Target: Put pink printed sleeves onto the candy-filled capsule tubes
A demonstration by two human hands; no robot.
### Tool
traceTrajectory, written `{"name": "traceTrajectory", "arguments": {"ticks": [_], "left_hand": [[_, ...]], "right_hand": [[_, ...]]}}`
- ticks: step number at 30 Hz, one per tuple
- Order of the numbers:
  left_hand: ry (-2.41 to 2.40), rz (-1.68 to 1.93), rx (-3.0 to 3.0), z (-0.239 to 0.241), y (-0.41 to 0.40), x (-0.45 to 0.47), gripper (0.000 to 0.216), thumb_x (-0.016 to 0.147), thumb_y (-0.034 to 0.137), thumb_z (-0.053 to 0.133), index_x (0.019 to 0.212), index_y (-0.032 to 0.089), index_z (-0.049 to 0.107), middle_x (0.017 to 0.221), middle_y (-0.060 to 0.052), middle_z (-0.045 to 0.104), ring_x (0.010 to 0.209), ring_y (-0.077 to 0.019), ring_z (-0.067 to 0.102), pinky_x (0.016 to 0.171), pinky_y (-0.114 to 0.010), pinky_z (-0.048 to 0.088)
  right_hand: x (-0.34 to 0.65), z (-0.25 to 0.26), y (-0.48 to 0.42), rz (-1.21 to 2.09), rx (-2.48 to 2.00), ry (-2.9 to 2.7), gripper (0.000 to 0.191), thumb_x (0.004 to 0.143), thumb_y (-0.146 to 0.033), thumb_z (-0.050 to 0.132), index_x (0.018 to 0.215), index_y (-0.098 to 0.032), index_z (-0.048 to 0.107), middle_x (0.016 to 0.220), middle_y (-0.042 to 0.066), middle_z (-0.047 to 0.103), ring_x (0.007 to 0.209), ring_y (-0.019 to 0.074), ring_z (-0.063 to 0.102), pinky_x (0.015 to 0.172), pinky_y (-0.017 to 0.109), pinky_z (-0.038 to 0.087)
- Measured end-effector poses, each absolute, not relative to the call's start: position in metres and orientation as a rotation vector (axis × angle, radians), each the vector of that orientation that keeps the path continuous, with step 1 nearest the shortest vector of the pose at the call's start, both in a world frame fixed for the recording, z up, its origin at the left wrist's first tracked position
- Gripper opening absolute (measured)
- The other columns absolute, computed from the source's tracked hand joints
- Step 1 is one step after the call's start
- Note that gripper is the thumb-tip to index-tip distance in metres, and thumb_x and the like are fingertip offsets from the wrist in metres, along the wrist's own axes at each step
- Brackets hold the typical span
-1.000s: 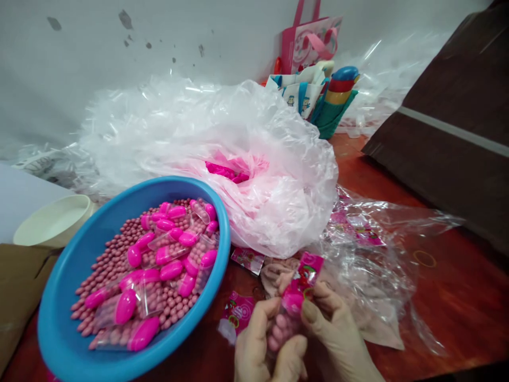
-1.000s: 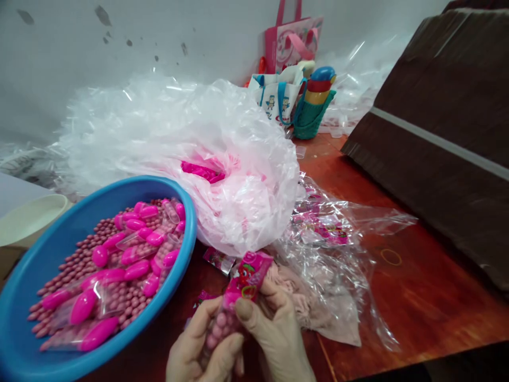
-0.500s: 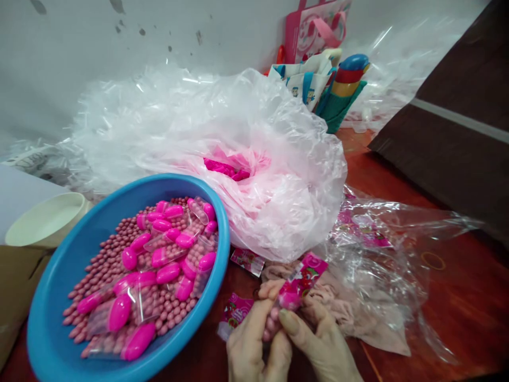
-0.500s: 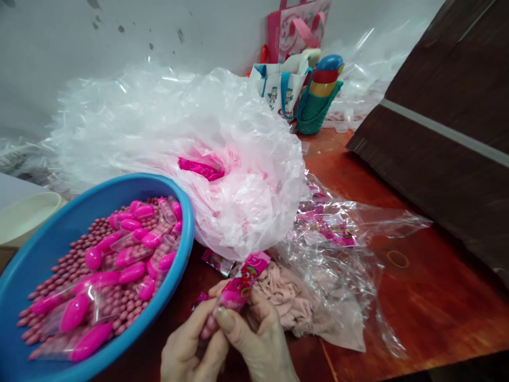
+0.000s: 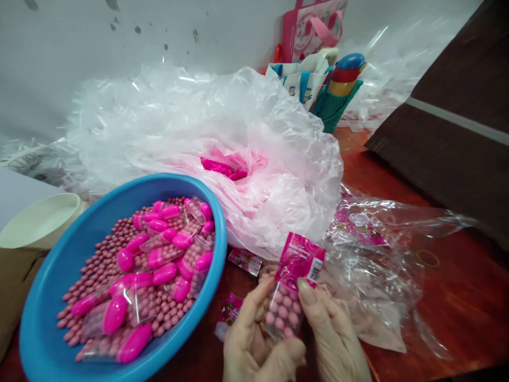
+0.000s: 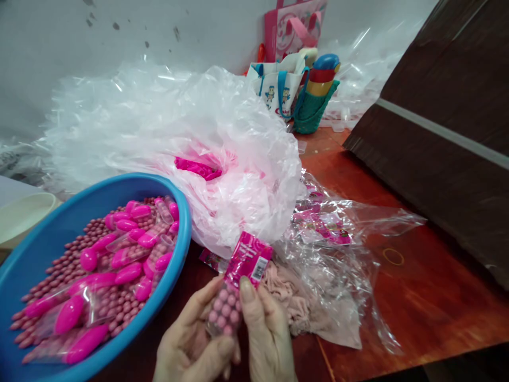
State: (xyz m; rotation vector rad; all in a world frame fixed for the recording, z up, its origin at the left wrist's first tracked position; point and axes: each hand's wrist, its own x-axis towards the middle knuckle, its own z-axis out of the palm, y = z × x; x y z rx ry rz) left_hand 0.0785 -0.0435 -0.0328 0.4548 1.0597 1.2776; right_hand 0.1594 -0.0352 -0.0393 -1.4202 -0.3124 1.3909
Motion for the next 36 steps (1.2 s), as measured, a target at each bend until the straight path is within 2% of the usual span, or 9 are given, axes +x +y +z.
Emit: {"name": "traceTrajectory", "arguments": {"ticks": [6,10,13,17,21,25,30,33,36], "left_hand": [[1.132,1.377,0.338,-0.03,-0.035,0.078,0.038,0.051,0.02,0.089,0.086,0.021,0.076,0.082,-0.008,0.078,0.058,-0.0119,0.068,0.053,-0.016,0.053],[1.175,1.372,0.347,-0.03,-0.033,0.075,0.038,0.049,0.021,0.091,0.084,0.018,0.075,0.075,-0.006,0.077,0.068,-0.0124,0.069,0.066,-0.016,0.054],[1.079,1.284,0.339,-0.027,-0.03,0.072,0.036,0.056,0.02,0.088,0.088,0.017,0.073,0.076,-0.007,0.077,0.055,-0.0104,0.067,0.05,-0.013,0.051],[0.995,1.172,0.277,-0.025,-0.026,0.067,0.043,0.059,0.022,0.085,0.098,0.014,0.067,0.064,-0.007,0.074,0.038,-0.0099,0.06,0.029,-0.01,0.037],[0.995,1.138,0.248,-0.026,-0.025,0.062,0.055,0.061,0.022,0.085,0.109,0.013,0.059,0.061,-0.007,0.073,0.039,-0.0115,0.061,0.03,-0.011,0.04],[0.962,1.103,0.256,-0.026,-0.026,0.06,0.053,0.063,0.023,0.084,0.108,0.014,0.057,0.063,-0.006,0.074,0.039,-0.0118,0.062,0.031,-0.012,0.042],[0.946,1.095,0.294,-0.029,-0.029,0.067,0.046,0.062,0.023,0.084,0.101,0.017,0.06,0.066,-0.004,0.073,0.041,-0.0122,0.063,0.033,-0.014,0.045],[0.956,1.154,0.385,-0.032,-0.036,0.075,0.04,0.064,0.024,0.083,0.098,0.02,0.062,0.072,-0.002,0.073,0.043,-0.0108,0.063,0.036,-0.015,0.048],[1.042,1.235,0.505,-0.035,-0.043,0.08,0.034,0.07,0.025,0.079,0.1,0.023,0.063,0.072,0.0,0.073,0.046,-0.0079,0.061,0.041,-0.014,0.05]], "right_hand": [[0.146,-0.036,-0.041,1.395,-1.404,-0.517,0.04,0.069,-0.059,0.071,0.07,-0.019,0.07,0.051,-0.003,0.05,0.038,0.0053,0.035,0.033,0.017,0.028],[0.138,-0.04,-0.047,1.39,-1.384,-0.48,0.041,0.069,-0.058,0.072,0.084,-0.02,0.076,0.053,-0.001,0.057,0.045,0.0093,0.047,0.042,0.02,0.041],[0.149,-0.05,-0.049,1.265,-1.384,-0.61,0.037,0.076,-0.058,0.066,0.089,-0.026,0.077,0.066,0.003,0.066,0.063,0.0171,0.061,0.054,0.024,0.05],[0.179,-0.088,-0.052,0.573,-1.614,-1.334,0.042,0.089,-0.041,0.056,0.127,-0.023,0.059,0.122,0.012,0.063,0.114,0.0317,0.053,0.093,0.047,0.043],[0.2,-0.127,-0.051,0.023,-1.819,-1.661,0.033,0.092,-0.03,0.047,0.112,-0.013,0.067,0.108,0.022,0.066,0.095,0.0365,0.052,0.079,0.057,0.042],[0.205,-0.12,-0.047,0.1,-1.695,-1.676,0.029,0.092,-0.022,0.043,0.09,-0.018,0.072,0.094,0.015,0.069,0.089,0.03,0.055,0.074,0.048,0.047],[0.191,-0.065,-0.047,0.791,-1.496,-1.084,0.028,0.086,-0.04,0.061,0.11,-0.028,0.069,0.113,0.008,0.069,0.106,0.0244,0.061,0.09,0.037,0.05],[0.176,-0.041,-0.042,1.384,-1.224,-0.571,0.042,0.073,-0.052,0.071,0.109,-0.029,0.071,0.059,0.0,0.065,0.044,0.0103,0.056,0.043,0.021,0.051],[0.167,-0.034,-0.034,1.532,-1.147,-0.264,0.031,0.064,-0.043,0.082,0.089,-0.026,0.076,0.039,-0.007,0.048,0.031,0.0019,0.038,0.029,0.01,0.036]]}}
